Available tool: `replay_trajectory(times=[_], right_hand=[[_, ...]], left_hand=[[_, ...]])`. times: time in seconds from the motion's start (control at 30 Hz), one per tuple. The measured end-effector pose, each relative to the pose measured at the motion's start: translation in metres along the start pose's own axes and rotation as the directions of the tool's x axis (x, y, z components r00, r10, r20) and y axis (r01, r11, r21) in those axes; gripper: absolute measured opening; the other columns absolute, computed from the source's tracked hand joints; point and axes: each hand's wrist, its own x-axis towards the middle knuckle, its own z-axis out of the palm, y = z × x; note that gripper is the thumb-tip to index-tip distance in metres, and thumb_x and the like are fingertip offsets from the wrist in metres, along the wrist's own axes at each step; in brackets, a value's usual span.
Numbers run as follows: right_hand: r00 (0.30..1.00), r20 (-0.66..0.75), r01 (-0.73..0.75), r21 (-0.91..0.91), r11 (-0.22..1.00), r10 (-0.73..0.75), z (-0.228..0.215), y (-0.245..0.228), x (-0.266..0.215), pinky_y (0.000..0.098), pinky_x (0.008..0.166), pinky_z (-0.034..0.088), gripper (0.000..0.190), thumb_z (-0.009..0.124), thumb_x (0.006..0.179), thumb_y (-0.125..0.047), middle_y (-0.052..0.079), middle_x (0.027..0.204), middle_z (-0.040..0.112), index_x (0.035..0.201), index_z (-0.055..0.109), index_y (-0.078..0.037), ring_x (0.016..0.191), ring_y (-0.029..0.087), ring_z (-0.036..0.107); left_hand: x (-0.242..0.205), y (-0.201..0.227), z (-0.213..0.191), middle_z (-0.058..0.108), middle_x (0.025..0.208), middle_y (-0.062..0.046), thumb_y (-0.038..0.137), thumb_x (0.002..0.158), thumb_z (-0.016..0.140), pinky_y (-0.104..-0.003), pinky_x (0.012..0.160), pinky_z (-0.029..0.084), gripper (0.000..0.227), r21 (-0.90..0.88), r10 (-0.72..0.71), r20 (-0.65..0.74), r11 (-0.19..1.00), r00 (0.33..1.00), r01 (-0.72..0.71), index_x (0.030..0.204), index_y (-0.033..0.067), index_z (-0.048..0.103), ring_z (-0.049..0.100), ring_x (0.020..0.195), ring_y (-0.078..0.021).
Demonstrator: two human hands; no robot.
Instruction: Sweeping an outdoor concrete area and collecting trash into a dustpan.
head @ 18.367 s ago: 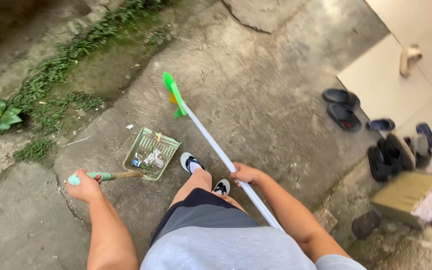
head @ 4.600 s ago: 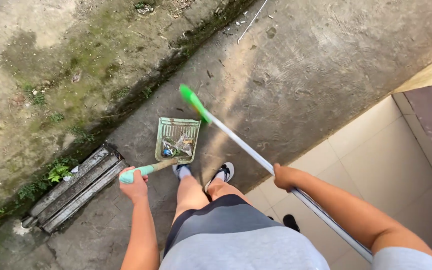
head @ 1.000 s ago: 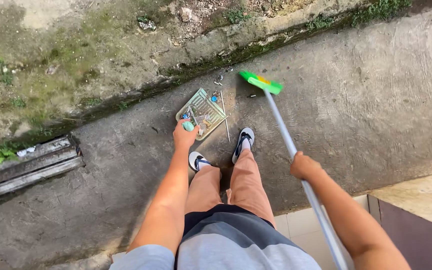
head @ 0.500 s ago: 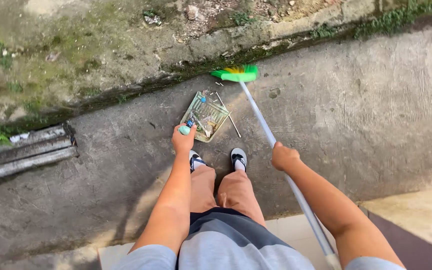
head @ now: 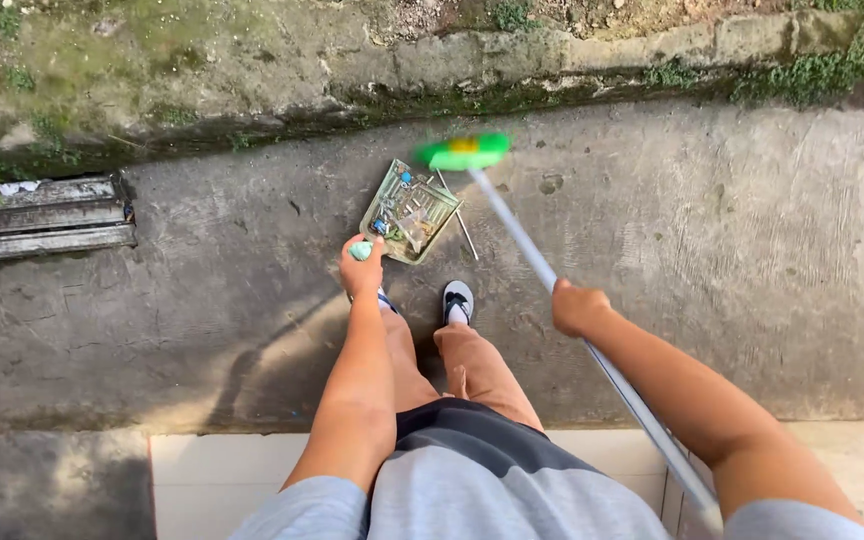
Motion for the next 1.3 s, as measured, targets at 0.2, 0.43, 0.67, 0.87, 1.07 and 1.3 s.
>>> replay_trajectory(times=[0.2, 0.43, 0.67, 0.87, 1.07, 1.3], right_hand=[[0.986, 0.117, 0.128, -0.103, 0.986, -0.116, -0.002, 0.057, -0.114, 0.0489, 0.087, 0.059, 0.034, 0.043, 0.101, -0.016, 0.02, 0.111, 0.075, 0.131, 0.044, -0.001, 0.103, 0.035, 0.076], [0.998, 0.014, -0.065, 0.006, 0.998, 0.065, 0.0, 0.051, -0.047, 0.0492, 0.093, 0.059, 0.041, 0.046, 0.098, -0.015, 0.022, 0.12, 0.072, 0.137, 0.042, -0.001, 0.11, 0.038, 0.073], [0.993, 0.102, 0.05, 0.106, 0.993, -0.061, 0.073, 0.002, -0.083, 0.0516, 0.098, 0.054, 0.042, 0.045, 0.1, -0.025, 0.022, 0.123, 0.068, 0.136, 0.041, -0.004, 0.116, 0.039, 0.068], [0.989, 0.127, 0.06, 0.089, 0.994, -0.071, 0.091, 0.005, -0.164, 0.0517, 0.096, 0.055, 0.04, 0.046, 0.1, -0.034, 0.018, 0.115, 0.072, 0.129, 0.042, -0.007, 0.11, 0.037, 0.07], [0.991, 0.071, -0.133, 0.303, 0.944, 0.117, 0.17, -0.013, -0.075, 0.0508, 0.096, 0.056, 0.046, 0.046, 0.098, -0.028, 0.026, 0.116, 0.071, 0.134, 0.039, -0.001, 0.11, 0.041, 0.071], [0.986, 0.14, 0.04, 0.338, 0.94, -0.092, 0.158, -0.089, -0.165, 0.0519, 0.092, 0.056, 0.046, 0.051, 0.096, -0.033, 0.023, 0.111, 0.072, 0.13, 0.039, -0.005, 0.105, 0.04, 0.071]], left_hand=[[-0.009, -0.024, 0.002, 0.074, 0.086, -0.006, 0.034, 0.073, 0.091, -0.036, 0.053, 0.055, 0.048, -0.075, 0.064, 0.011, 0.995, 0.998, -0.063, 0.113, 0.0151, 0.073, 0.067, 0.058, -0.0183], [-0.004, -0.034, -0.059, 0.077, 0.097, -0.011, 0.037, 0.075, 0.092, -0.04, 0.081, 0.057, 0.047, 0.127, 0.302, 0.037, 0.944, 0.953, -0.304, 0.111, 0.0126, 0.074, 0.073, 0.087, -0.0243], [0.008, -0.023, -0.073, 0.076, 0.105, -0.016, 0.041, 0.073, 0.091, -0.047, 0.089, 0.054, 0.048, 0.337, 0.244, 0.127, 0.901, 0.961, -0.273, 0.111, 0.0168, 0.075, 0.071, 0.099, -0.0361], [0.004, -0.024, -0.086, 0.075, 0.106, -0.015, 0.039, 0.072, 0.09, -0.048, 0.09, 0.054, 0.047, 0.352, 0.216, 0.167, 0.898, 0.962, -0.263, 0.111, 0.0183, 0.073, 0.07, 0.103, -0.0371], [0.015, -0.042, -0.118, 0.076, 0.106, -0.013, 0.037, 0.071, 0.09, -0.046, 0.091, 0.054, 0.045, 0.362, 0.211, 0.272, 0.881, 0.939, -0.303, 0.11, 0.0193, 0.073, 0.071, 0.103, -0.0355], [0.02, -0.072, -0.123, 0.075, 0.106, -0.014, 0.034, 0.07, 0.091, -0.046, 0.089, 0.054, 0.048, 0.325, 0.229, 0.213, 0.9, 0.95, -0.29, 0.113, 0.0195, 0.074, 0.07, 0.1, -0.0352]])
